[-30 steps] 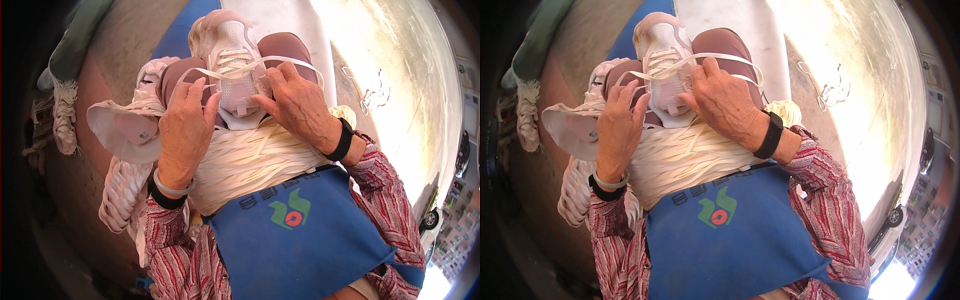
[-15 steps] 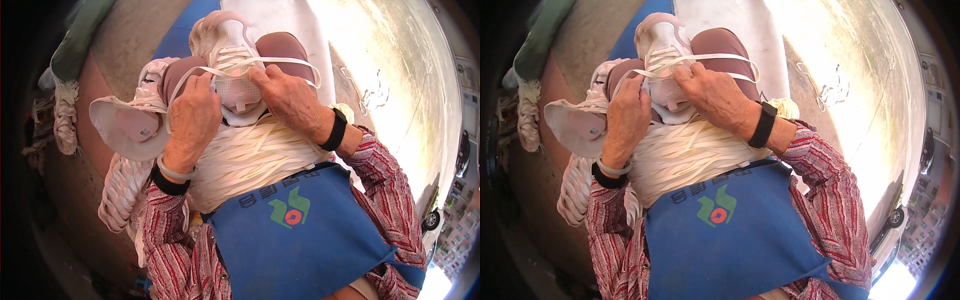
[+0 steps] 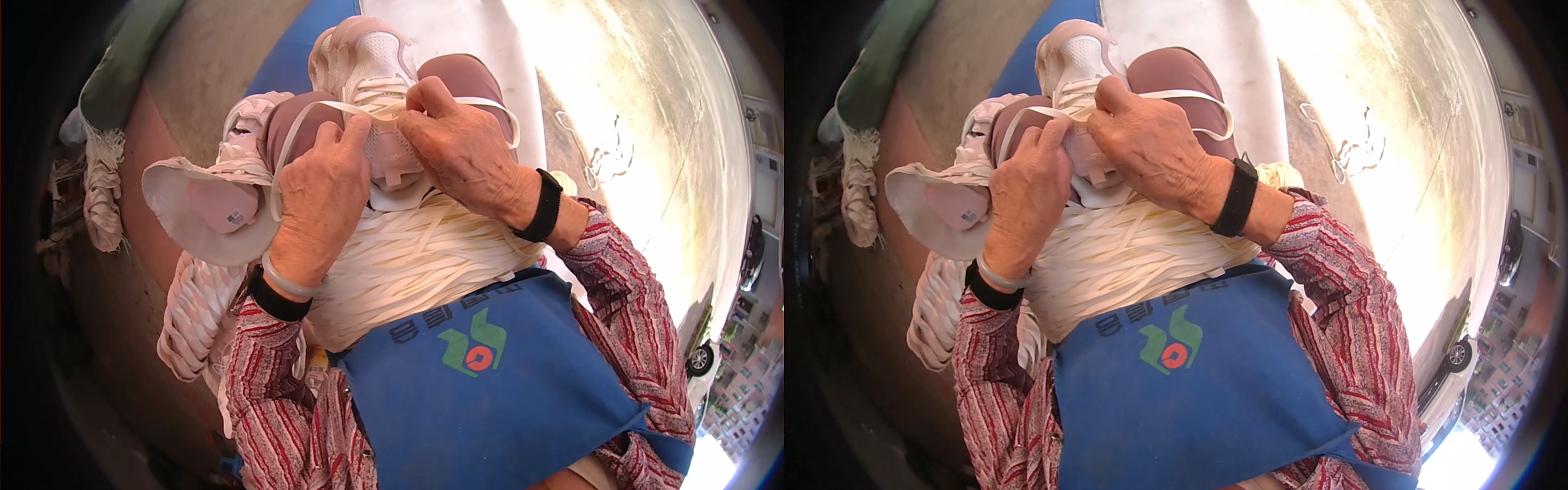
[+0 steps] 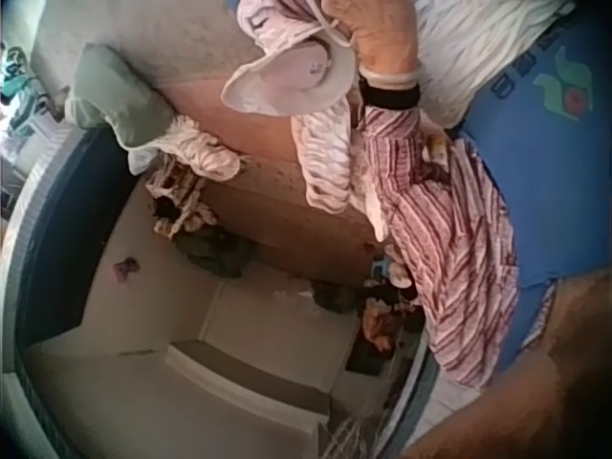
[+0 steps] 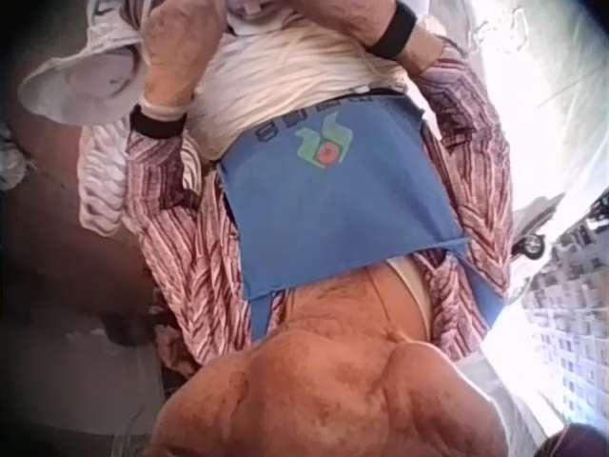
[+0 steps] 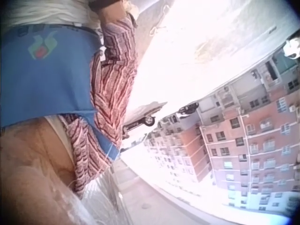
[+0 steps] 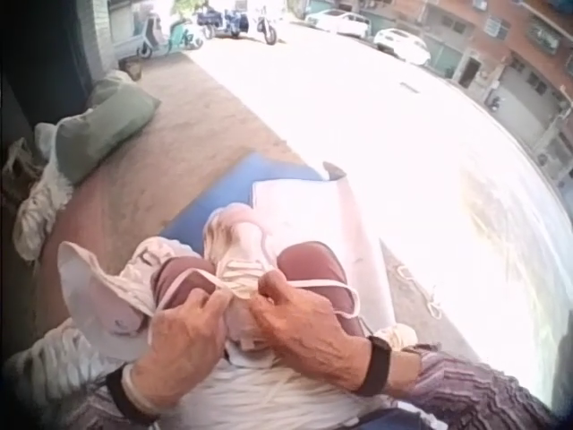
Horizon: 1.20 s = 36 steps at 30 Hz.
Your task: The recorder is lacing a white and pink shoe.
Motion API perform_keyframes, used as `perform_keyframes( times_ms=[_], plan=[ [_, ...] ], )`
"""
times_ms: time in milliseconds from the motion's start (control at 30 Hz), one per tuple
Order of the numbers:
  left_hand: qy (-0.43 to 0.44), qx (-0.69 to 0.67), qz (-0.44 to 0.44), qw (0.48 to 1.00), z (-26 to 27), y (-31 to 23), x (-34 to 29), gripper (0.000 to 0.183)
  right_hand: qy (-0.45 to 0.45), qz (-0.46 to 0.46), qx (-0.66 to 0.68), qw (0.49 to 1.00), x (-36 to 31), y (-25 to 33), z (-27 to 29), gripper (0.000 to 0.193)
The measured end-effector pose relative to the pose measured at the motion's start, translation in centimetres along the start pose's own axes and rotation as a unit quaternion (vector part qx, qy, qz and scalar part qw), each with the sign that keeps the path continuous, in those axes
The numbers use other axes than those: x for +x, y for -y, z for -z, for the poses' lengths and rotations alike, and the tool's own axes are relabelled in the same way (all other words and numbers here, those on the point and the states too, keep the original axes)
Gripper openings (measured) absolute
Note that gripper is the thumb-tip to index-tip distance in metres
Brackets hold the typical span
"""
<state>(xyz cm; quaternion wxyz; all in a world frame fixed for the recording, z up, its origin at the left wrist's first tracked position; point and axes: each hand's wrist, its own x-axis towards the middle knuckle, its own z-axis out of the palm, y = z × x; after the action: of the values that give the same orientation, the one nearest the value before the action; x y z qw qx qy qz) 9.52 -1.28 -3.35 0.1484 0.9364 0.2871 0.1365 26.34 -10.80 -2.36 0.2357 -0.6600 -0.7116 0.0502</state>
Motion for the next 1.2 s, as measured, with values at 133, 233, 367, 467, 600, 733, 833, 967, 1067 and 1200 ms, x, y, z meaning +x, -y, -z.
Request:
perform_keyframes(
  times_ms=[133, 233, 367, 467, 600, 733, 833, 967, 1067, 1200],
  plan=[
    [-0.007, 0.018, -0.037, 0.999, 0.0, 0.5, 0.8, 0.023, 0.007, 0.009, 0.24, 0.971, -0.4, 3.1, 2.7, 0.008],
    [-0.035, -0.006, -0.055, 0.998, -0.5, 0.6, 1.3, 0.017, -0.064, -0.043, 0.18, 0.981, -0.6, -0.1, 0.9, 0.007],
    [-0.104, 0.01, -0.101, 0.989, -0.3, 0.9, 1.8, 0.009, -0.025, -0.017, 0.075, 0.997, -1.3, -1.0, 1.3, 0.013],
    [-0.113, 0.042, -0.126, 0.985, -0.4, 0.9, 1.9, 0.01, -0.002, -0.019, 0.001, 1.0, -1.6, -0.9, 0.3, 0.016],
    [-0.144, 0.052, -0.149, 0.977, -0.5, 1.0, 1.5, 0.008, -0.013, -0.008, -0.101, 0.995, -1.0, 0.4, 0.6, 0.014],
    [-0.156, 0.04, -0.158, 0.974, -0.7, 1.0, 1.7, 0.009, -0.011, -0.004, -0.122, 0.992, -0.7, 0.0, 0.1, 0.011],
    [-0.155, 0.031, -0.161, 0.974, -0.9, 1.2, 1.8, 0.01, -0.021, 0.043, -0.116, 0.992, -0.1, -0.6, -0.1, 0.01],
    [-0.159, 0.019, -0.171, 0.972, -1.4, 1.5, 2.4, 0.012, 0.024, -0.02, 0.147, 0.989, 0.3, 0.1, 1.3, 0.007],
    [-0.183, -0.009, -0.155, 0.971, -0.3, 1.6, 1.9, 0.013, 0.145, 0.026, 0.444, 0.884, 0.3, 3.1, 3.1, 0.009],
    [-0.145, -0.059, -0.126, 0.98, 0.8, 1.3, 3.0, 0.016, 0.156, -0.008, 0.439, 0.885, -0.6, 2.3, 3.8, 0.007]
  ],
)
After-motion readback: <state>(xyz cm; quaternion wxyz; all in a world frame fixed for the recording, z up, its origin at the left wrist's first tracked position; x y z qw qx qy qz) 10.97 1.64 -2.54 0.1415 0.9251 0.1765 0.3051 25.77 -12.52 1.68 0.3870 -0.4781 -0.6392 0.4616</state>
